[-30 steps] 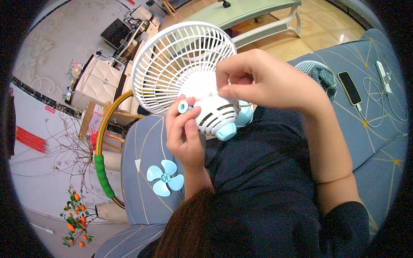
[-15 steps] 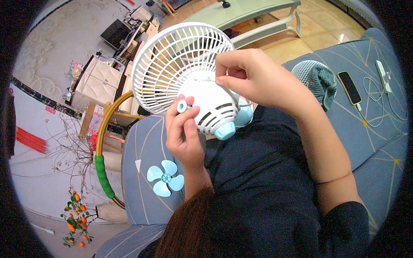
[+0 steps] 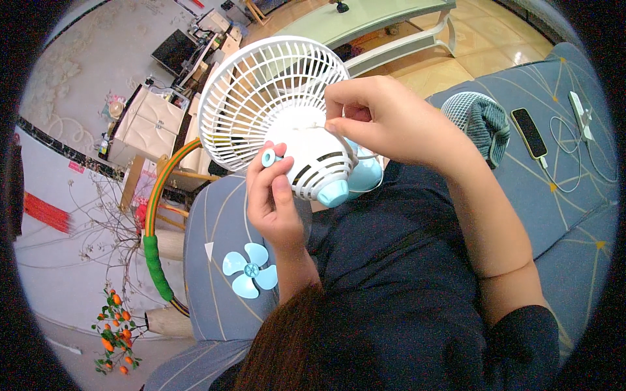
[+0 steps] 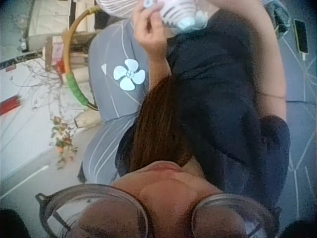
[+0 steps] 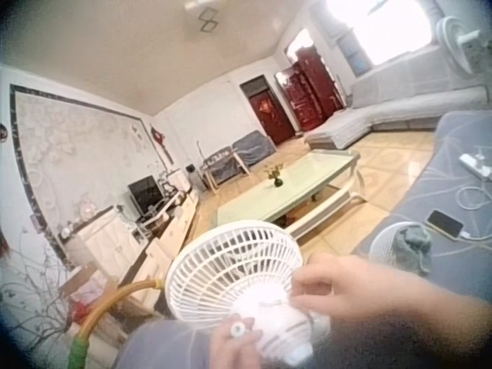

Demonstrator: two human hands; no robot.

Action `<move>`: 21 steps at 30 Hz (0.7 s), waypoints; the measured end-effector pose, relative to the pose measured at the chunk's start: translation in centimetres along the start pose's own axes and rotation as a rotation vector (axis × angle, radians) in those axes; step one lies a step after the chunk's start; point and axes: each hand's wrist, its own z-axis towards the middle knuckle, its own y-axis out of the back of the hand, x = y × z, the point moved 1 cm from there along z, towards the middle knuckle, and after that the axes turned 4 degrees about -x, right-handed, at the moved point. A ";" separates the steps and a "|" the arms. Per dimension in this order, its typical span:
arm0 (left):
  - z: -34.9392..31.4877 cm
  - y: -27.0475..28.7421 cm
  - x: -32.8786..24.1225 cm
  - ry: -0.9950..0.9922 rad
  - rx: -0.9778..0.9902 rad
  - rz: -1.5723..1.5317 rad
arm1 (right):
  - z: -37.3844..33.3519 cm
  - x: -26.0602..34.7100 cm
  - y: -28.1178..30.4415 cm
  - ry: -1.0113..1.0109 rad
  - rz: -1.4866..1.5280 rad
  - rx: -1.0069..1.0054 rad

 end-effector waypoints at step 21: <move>0.1 0.4 0.2 0.022 -0.046 -0.014 | -0.8 1.1 1.3 0.013 0.137 0.272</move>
